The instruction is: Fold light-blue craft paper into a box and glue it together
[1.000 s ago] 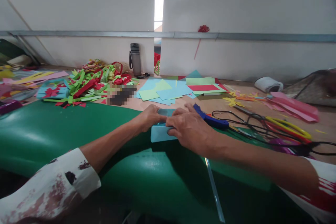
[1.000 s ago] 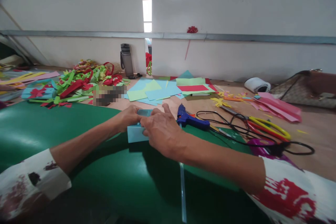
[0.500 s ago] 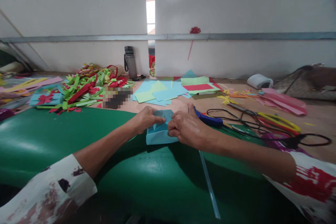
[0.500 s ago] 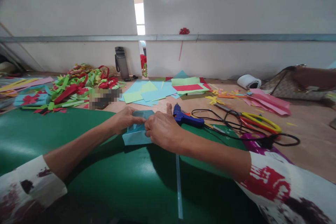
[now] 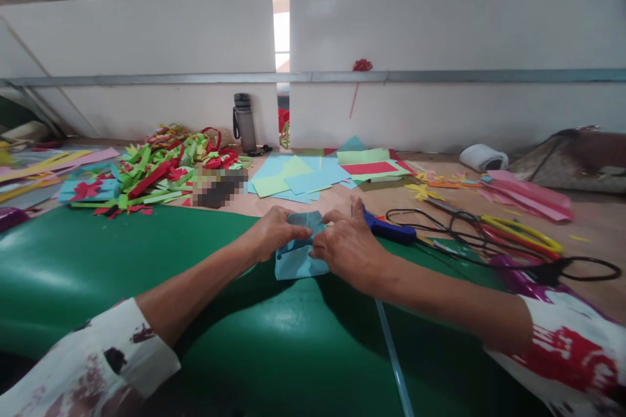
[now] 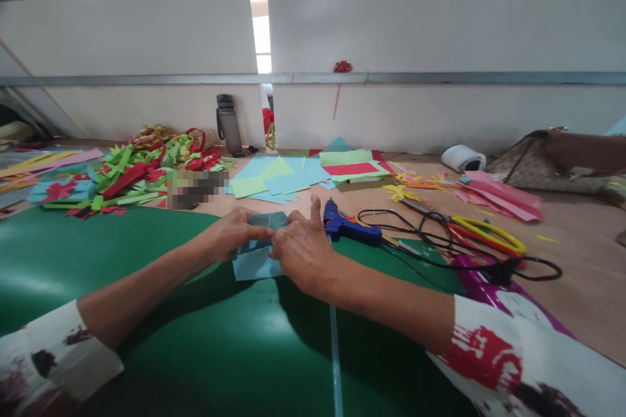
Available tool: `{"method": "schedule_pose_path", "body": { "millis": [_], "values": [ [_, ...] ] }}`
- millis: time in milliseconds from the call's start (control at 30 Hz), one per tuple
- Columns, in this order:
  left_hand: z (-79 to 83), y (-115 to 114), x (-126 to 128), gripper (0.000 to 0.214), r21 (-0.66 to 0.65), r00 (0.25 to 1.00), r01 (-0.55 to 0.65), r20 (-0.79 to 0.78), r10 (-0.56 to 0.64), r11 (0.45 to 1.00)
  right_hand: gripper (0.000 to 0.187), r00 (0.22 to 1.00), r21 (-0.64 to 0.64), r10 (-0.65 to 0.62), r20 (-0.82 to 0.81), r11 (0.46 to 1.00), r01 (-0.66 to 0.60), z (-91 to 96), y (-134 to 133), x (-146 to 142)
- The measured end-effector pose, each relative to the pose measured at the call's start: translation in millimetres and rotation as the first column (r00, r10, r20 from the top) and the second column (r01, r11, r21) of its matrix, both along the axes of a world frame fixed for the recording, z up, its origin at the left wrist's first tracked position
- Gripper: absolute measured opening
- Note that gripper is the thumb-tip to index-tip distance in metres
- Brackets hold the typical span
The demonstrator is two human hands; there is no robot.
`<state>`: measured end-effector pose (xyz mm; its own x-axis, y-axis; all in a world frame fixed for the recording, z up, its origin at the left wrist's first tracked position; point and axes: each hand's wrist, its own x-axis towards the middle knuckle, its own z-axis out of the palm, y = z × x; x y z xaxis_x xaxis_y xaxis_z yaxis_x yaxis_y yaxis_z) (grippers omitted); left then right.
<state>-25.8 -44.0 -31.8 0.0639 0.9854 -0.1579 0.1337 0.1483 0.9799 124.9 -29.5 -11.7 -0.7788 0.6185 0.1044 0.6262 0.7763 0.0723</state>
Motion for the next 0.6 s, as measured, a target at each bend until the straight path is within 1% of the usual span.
{"method": "schedule_pose_path", "body": {
  "millis": [133,233,333,433,500,600],
  "values": [
    [0.0,-1.4,0.2,0.017,0.013,1.000,0.003,-0.006,-0.003,1.000,0.024,0.996,0.076,-0.006,-0.090,0.997,0.013,-8.7,-1.7,2.9],
    [1.9,-2.9,0.4,0.020,0.049,1.000,0.008,-0.026,-0.006,0.999,0.022,0.988,0.142,0.007,-0.152,0.990,0.015,-13.2,-3.4,5.0],
    [3.3,-4.6,0.8,0.022,0.072,0.999,0.024,-0.029,-0.022,0.997,0.016,0.968,0.215,0.060,-0.244,0.976,-0.006,-19.4,-2.8,7.4],
    [1.0,-5.0,0.5,0.022,0.053,1.000,0.025,-0.019,-0.024,0.998,0.013,0.950,0.285,0.118,-0.289,0.958,-0.032,-25.4,-1.0,9.3],
    [-2.2,-4.5,-0.1,0.022,0.049,0.999,0.030,-0.014,-0.029,0.998,0.012,0.944,0.308,0.136,-0.302,0.951,-0.039,-27.7,0.0,9.9],
    [-6.5,-3.5,-0.9,0.023,0.064,0.999,0.041,-0.011,-0.041,0.997,0.011,0.933,0.309,0.134,-0.333,0.951,-0.026,-28.3,0.5,9.9]
  ]
}}
